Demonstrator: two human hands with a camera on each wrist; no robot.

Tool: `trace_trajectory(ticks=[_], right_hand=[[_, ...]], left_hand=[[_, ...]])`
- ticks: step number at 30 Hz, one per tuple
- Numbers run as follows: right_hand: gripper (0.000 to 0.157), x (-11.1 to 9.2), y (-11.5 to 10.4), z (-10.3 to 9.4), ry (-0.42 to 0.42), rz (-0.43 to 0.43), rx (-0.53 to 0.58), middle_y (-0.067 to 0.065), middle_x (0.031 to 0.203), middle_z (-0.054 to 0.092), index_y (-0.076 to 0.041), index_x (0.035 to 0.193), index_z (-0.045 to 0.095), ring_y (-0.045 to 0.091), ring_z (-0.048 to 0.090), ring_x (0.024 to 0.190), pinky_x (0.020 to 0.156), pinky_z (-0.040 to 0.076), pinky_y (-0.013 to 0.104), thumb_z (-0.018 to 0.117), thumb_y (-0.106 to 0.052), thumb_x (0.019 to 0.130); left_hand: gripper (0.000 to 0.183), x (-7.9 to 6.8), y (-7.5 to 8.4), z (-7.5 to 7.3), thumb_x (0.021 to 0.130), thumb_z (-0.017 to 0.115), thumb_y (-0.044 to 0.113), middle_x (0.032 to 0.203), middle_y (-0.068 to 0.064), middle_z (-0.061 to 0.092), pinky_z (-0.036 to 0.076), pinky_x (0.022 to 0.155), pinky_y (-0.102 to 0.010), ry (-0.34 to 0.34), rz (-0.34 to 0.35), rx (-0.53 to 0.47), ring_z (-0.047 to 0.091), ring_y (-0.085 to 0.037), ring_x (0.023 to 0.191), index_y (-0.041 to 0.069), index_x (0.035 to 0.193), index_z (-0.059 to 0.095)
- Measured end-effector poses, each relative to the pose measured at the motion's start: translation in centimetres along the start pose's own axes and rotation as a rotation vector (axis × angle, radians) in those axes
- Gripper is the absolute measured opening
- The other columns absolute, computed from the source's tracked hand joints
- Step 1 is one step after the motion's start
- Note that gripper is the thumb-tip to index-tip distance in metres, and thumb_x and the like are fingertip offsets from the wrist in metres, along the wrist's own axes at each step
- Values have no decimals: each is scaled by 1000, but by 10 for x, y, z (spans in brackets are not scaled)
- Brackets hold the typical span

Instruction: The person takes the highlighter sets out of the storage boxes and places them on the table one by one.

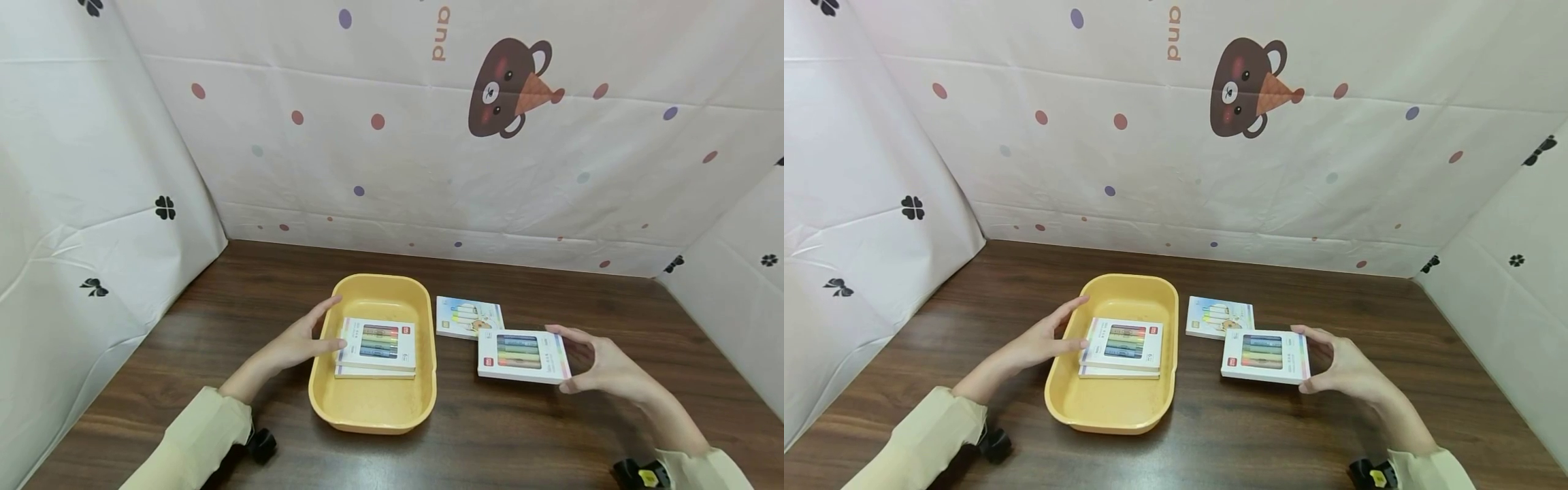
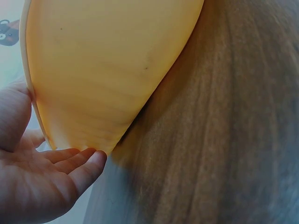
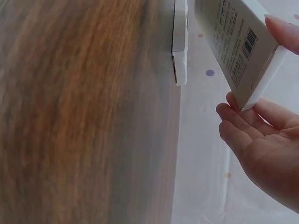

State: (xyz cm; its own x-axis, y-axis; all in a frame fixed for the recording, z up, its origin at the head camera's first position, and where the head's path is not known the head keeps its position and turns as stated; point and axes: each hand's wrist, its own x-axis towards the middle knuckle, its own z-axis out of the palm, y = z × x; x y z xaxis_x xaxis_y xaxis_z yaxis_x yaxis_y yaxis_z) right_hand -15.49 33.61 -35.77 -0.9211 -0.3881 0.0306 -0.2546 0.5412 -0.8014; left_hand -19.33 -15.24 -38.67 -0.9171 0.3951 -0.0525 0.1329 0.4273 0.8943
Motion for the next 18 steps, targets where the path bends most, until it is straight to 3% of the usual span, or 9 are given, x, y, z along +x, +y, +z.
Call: trace_trajectory(ticks=[10,18], right_hand=[[81,-1,3,2,-7,-39,4,-11,125,47,8,131,39,-9,43,110,86,37,11,78,-1,61],[82,0,6,2,-17,-54,-7,18,129,47,10,131,38,-7,45,110,86,38,12,78,0,61]], left_hand=[[84,-1,2,0,79,69,35,149,-19,17,18,99,-63,1,33,36,14,-42,133,15,145,20],[83,0,1,0,80,69,31,150,-15,16,19,101,-60,-1,-1,4,13,-38,134,17,145,20]])
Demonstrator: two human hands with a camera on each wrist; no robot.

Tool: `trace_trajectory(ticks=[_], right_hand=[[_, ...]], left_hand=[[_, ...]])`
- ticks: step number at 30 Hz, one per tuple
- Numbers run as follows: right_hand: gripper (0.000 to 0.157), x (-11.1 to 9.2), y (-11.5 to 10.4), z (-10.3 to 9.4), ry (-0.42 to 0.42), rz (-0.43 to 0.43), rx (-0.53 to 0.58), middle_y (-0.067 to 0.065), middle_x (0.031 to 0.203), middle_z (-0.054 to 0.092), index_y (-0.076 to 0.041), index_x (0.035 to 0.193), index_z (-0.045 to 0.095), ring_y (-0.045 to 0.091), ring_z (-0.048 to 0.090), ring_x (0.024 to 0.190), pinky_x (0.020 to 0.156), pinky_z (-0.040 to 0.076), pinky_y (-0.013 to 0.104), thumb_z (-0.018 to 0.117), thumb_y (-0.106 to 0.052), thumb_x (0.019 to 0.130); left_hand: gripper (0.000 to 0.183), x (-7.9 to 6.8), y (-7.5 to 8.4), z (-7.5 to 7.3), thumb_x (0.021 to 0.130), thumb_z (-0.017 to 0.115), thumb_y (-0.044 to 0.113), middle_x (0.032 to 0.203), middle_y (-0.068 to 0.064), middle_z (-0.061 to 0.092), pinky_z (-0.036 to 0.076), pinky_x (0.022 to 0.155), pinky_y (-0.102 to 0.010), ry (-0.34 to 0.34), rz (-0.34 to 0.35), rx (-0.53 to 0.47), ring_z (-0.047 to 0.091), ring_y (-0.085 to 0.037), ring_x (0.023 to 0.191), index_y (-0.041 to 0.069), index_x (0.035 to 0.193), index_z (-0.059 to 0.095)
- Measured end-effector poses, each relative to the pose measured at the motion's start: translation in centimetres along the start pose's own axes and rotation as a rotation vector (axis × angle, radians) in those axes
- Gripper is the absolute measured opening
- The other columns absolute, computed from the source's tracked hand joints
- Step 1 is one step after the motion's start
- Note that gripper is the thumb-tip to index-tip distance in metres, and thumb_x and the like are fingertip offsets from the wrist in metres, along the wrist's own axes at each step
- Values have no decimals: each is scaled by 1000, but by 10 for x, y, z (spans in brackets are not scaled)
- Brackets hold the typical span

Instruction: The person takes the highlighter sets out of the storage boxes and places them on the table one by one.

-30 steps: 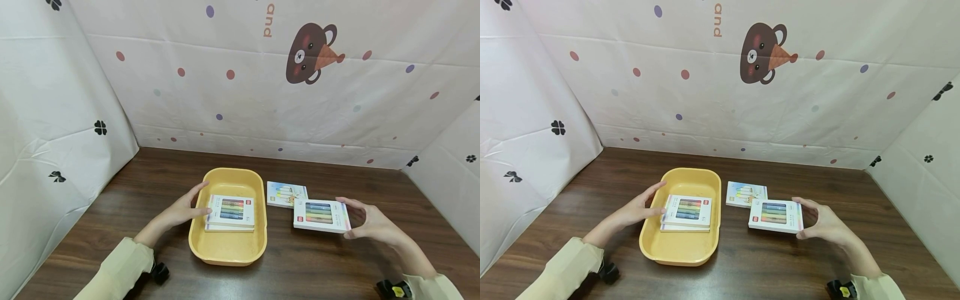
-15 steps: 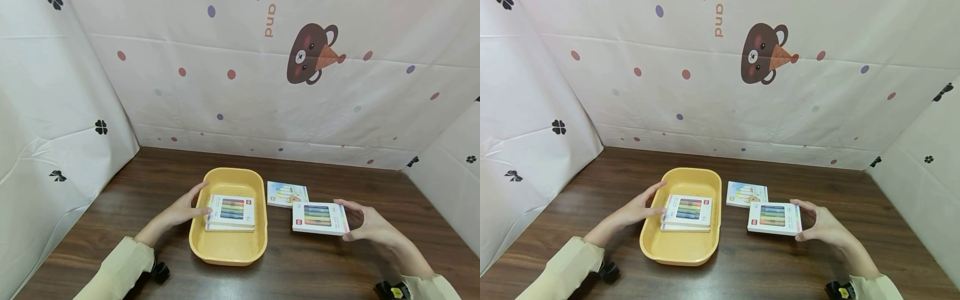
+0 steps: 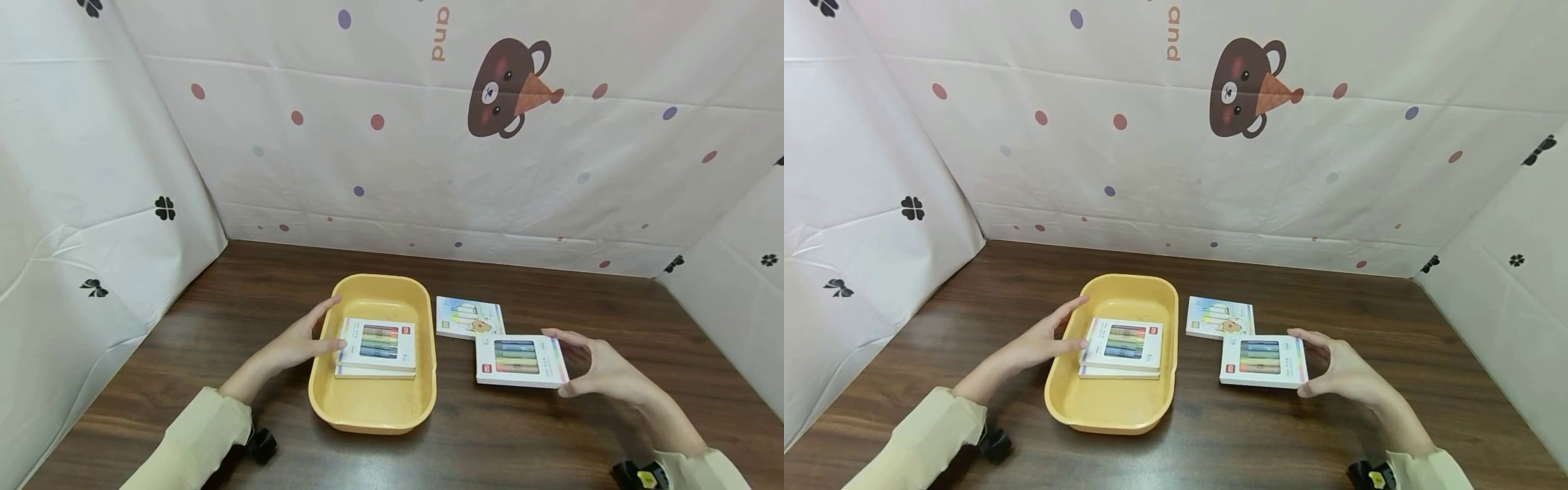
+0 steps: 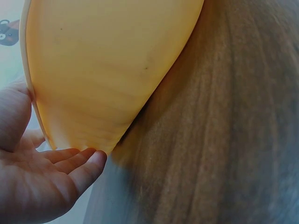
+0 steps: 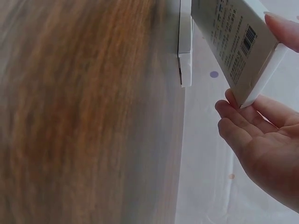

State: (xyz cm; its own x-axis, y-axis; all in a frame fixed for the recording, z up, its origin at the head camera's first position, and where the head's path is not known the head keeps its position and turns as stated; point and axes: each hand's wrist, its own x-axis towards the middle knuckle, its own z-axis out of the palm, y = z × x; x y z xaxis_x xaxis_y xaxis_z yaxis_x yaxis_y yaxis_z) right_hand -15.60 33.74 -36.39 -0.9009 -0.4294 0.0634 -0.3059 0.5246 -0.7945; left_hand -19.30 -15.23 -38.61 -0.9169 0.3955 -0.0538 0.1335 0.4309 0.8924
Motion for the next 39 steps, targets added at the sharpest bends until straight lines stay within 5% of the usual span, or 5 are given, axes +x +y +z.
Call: trace_trajectory(ticks=[4,10,19,35,39], right_hand=[[81,0,1,0,-7,-5,7,17,129,48,9,132,38,-7,45,110,86,38,12,78,0,61],[82,1,2,1,-12,-6,23,-9,126,50,10,131,39,-6,46,109,86,38,12,78,-1,60],[83,1,1,4,-7,6,-43,19,127,48,9,130,41,-7,46,107,84,39,13,80,-3,58],[84,1,1,1,-48,41,-69,26,127,46,5,131,41,-8,43,107,83,38,14,81,-6,58],[86,2,-1,-1,-57,95,-137,25,129,46,2,132,42,17,43,118,89,40,30,82,-10,57]], left_hand=[[83,0,-1,0,80,69,29,150,-15,15,20,101,-59,-2,-4,-5,13,-37,135,17,145,20],[83,-1,0,0,79,70,30,150,-15,16,21,100,-59,-1,-1,-2,14,-38,134,17,145,20],[83,0,0,0,80,69,30,149,-16,16,21,101,-59,-5,0,-2,14,-38,134,17,145,20],[83,0,0,0,80,69,30,149,-16,16,19,101,-60,-5,2,-3,13,-38,135,17,145,20],[83,0,0,0,80,69,30,150,-16,15,18,101,-60,-5,-2,-4,12,-38,135,17,145,20]])
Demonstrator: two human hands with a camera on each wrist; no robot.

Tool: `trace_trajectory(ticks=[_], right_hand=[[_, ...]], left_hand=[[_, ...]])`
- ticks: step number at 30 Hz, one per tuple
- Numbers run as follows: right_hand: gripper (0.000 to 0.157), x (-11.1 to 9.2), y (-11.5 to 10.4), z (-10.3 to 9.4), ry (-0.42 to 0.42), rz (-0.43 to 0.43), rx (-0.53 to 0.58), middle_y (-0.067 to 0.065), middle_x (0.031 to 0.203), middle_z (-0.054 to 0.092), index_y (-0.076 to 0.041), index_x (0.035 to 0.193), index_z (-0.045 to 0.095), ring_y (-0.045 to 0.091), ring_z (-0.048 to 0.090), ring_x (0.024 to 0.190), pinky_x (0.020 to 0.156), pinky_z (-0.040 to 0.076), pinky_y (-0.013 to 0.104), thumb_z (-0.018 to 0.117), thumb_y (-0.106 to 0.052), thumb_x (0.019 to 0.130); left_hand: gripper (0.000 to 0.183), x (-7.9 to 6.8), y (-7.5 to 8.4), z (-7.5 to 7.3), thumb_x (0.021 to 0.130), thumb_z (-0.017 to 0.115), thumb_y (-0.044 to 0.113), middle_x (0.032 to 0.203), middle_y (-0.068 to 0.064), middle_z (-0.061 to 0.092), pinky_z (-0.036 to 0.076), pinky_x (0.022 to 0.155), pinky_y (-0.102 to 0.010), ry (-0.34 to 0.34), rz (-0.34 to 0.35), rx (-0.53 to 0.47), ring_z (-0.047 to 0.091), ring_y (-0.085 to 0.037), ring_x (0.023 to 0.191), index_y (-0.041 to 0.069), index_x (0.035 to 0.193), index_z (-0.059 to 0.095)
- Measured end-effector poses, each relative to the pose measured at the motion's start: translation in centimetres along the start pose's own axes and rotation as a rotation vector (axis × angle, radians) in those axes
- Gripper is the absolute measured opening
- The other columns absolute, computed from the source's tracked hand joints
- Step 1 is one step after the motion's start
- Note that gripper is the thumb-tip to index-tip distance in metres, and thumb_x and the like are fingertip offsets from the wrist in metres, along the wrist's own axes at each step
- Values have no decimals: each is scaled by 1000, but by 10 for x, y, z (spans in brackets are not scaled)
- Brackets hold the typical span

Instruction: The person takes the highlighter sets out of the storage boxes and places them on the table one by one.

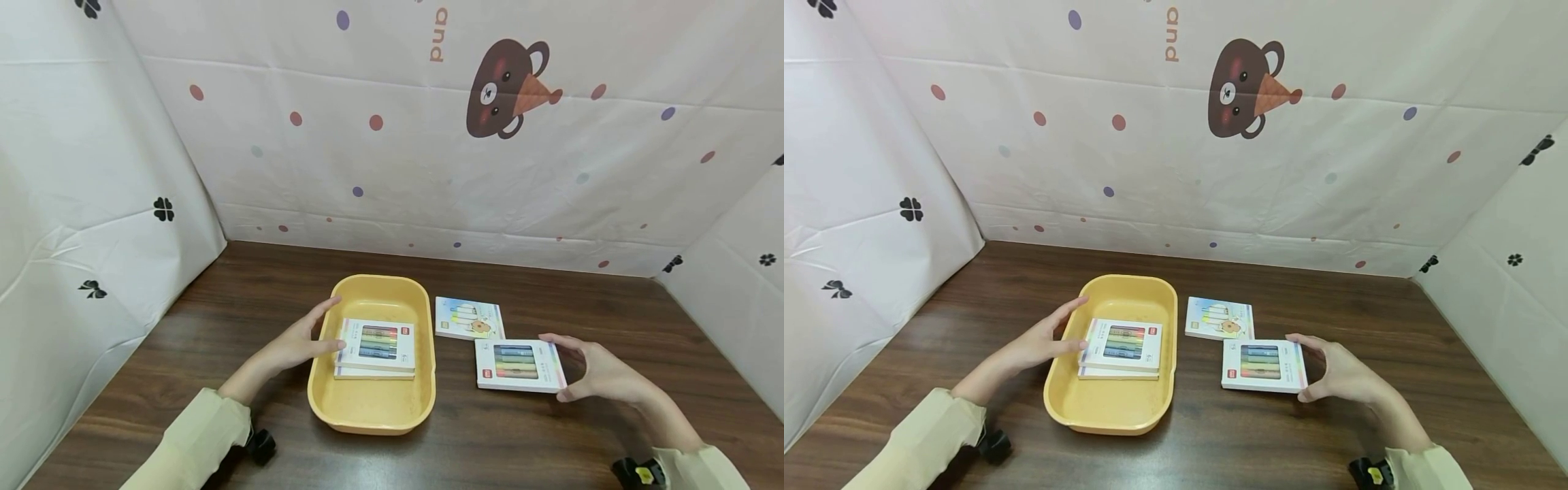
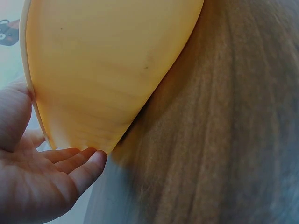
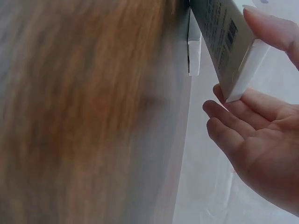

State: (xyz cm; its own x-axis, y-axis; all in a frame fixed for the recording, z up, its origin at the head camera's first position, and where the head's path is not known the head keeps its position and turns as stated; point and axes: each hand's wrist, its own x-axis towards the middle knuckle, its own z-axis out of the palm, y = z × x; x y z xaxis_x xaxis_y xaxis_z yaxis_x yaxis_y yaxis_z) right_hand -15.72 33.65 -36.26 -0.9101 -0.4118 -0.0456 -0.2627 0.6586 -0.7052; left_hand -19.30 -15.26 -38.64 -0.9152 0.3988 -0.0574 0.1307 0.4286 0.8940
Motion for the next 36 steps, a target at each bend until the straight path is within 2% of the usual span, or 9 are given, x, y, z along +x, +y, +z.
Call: trace_trajectory(ticks=[3,5,6,13,23,36], right_hand=[[89,1,-1,0,-13,28,-25,27,130,44,2,133,41,43,37,120,90,35,54,83,-12,56],[90,2,-1,0,-25,36,-28,29,129,43,4,133,40,49,34,120,87,30,64,83,-12,55],[91,2,-1,0,-30,39,-37,30,129,43,4,133,39,50,33,119,86,30,64,83,-13,55],[92,5,-1,-1,-49,41,-127,30,125,47,5,132,40,49,36,117,85,31,64,84,-19,55],[91,9,1,-2,-57,13,-231,24,120,53,4,129,44,43,44,112,85,36,57,85,-24,53],[92,11,5,-1,-74,40,-236,26,121,51,4,128,45,44,41,115,86,33,60,85,-28,53]], left_hand=[[83,0,0,0,80,69,30,150,-16,15,18,101,-61,0,0,0,12,-39,135,17,145,20],[83,0,0,0,80,69,30,150,-16,14,19,100,-61,-1,0,-2,12,-39,135,17,145,20],[83,0,1,0,80,69,30,150,-15,14,19,100,-61,-2,0,-2,12,-39,135,17,145,20],[83,0,0,-1,80,69,30,150,-14,14,16,101,-62,-1,5,-1,11,-38,135,17,145,20],[82,0,1,-1,80,69,29,150,-15,15,16,101,-61,1,16,1,11,-38,135,15,145,20],[82,-1,1,-1,81,68,28,149,-17,16,16,100,-62,0,25,5,12,-40,134,13,145,20]])
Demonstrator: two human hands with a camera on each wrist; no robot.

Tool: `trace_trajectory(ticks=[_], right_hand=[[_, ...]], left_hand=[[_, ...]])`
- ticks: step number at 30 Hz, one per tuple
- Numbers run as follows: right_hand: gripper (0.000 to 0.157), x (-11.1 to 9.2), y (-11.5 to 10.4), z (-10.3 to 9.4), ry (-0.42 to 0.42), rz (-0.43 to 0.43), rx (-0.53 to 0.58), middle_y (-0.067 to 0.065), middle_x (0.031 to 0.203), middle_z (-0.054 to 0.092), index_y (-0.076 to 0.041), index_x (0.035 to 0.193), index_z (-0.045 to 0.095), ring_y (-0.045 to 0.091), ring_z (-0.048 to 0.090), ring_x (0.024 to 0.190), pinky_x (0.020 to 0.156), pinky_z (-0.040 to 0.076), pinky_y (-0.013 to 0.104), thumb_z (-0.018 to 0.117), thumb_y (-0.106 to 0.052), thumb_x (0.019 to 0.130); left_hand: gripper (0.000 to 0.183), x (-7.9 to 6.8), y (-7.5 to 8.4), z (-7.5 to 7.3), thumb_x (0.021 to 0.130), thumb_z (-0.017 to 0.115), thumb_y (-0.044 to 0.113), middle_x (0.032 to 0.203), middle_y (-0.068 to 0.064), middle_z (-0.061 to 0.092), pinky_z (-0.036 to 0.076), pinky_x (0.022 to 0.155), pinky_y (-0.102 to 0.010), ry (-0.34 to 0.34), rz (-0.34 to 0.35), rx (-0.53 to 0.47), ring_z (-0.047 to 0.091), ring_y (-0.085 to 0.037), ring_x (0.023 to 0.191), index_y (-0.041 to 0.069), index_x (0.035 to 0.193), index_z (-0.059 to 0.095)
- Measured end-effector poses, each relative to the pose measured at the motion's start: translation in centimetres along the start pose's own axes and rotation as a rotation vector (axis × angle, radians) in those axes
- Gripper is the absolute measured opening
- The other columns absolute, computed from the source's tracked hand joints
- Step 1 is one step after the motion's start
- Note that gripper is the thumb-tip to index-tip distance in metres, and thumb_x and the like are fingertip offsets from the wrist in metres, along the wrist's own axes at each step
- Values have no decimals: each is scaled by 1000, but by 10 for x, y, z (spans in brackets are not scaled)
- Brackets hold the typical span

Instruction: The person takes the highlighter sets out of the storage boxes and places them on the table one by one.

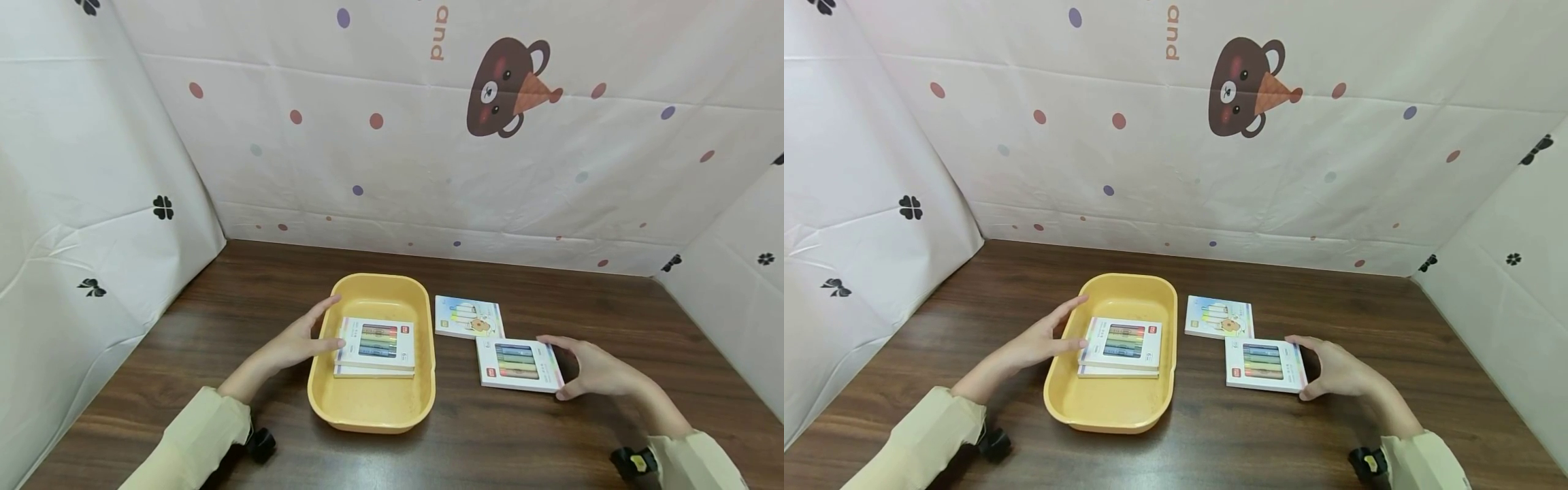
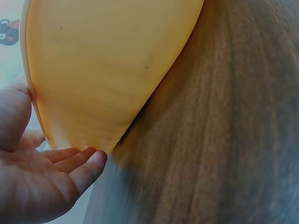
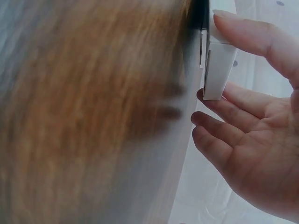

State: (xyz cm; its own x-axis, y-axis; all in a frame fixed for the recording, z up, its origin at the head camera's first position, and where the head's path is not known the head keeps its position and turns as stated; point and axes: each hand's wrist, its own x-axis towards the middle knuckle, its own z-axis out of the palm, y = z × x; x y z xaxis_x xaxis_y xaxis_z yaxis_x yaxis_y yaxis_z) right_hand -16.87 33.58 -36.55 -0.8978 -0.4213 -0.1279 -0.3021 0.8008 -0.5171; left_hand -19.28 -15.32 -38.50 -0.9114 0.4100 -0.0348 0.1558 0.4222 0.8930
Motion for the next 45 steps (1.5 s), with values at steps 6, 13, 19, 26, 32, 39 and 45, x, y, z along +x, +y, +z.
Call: trace_trajectory(ticks=[6,13,19,26,32,39,45], right_hand=[[92,0,1,-1,-9,3,-2,27,123,50,4,129,44,45,40,116,87,34,60,85,-29,53],[91,0,2,0,-12,-32,-30,27,122,51,5,129,44,46,42,114,86,35,59,85,-27,54],[92,1,1,-2,-30,-38,-22,29,123,49,7,129,43,47,41,115,86,35,60,84,-27,55],[93,3,3,-1,-44,-15,-12,31,125,47,8,130,42,49,39,116,87,33,62,84,-28,55],[93,4,5,-1,-44,-20,-41,29,125,48,7,130,43,48,41,115,86,34,61,84,-30,54],[92,4,5,-1,-34,-44,-69,29,123,50,7,128,44,46,42,114,86,35,59,85,-29,53],[92,4,5,-1,-43,-41,-82,29,124,49,6,129,44,46,42,114,85,37,58,85,-29,54]], left_hand=[[82,1,-1,1,80,69,29,150,-15,15,17,101,-61,5,-22,-11,12,-38,135,17,145,21],[82,0,-1,1,80,69,30,150,-15,15,17,101,-61,1,-27,-8,12,-38,135,17,145,20],[82,1,-1,1,80,69,30,150,-15,15,16,101,-61,2,-20,-7,11,-38,135,17,145,20],[82,1,-1,1,80,69,30,150,-15,16,19,101,-60,2,-24,2,13,-38,135,17,145,20],[83,0,0,1,80,69,30,149,-16,16,19,101,-59,5,-43,2,14,-38,134,18,145,21],[82,0,0,1,80,69,29,149,-16,17,19,101,-59,4,-45,-4,14,-38,134,18,145,21],[82,0,0,1,80,69,29,149,-16,16,20,101,-59,0,-47,-12,14,-38,134,19,145,20]])
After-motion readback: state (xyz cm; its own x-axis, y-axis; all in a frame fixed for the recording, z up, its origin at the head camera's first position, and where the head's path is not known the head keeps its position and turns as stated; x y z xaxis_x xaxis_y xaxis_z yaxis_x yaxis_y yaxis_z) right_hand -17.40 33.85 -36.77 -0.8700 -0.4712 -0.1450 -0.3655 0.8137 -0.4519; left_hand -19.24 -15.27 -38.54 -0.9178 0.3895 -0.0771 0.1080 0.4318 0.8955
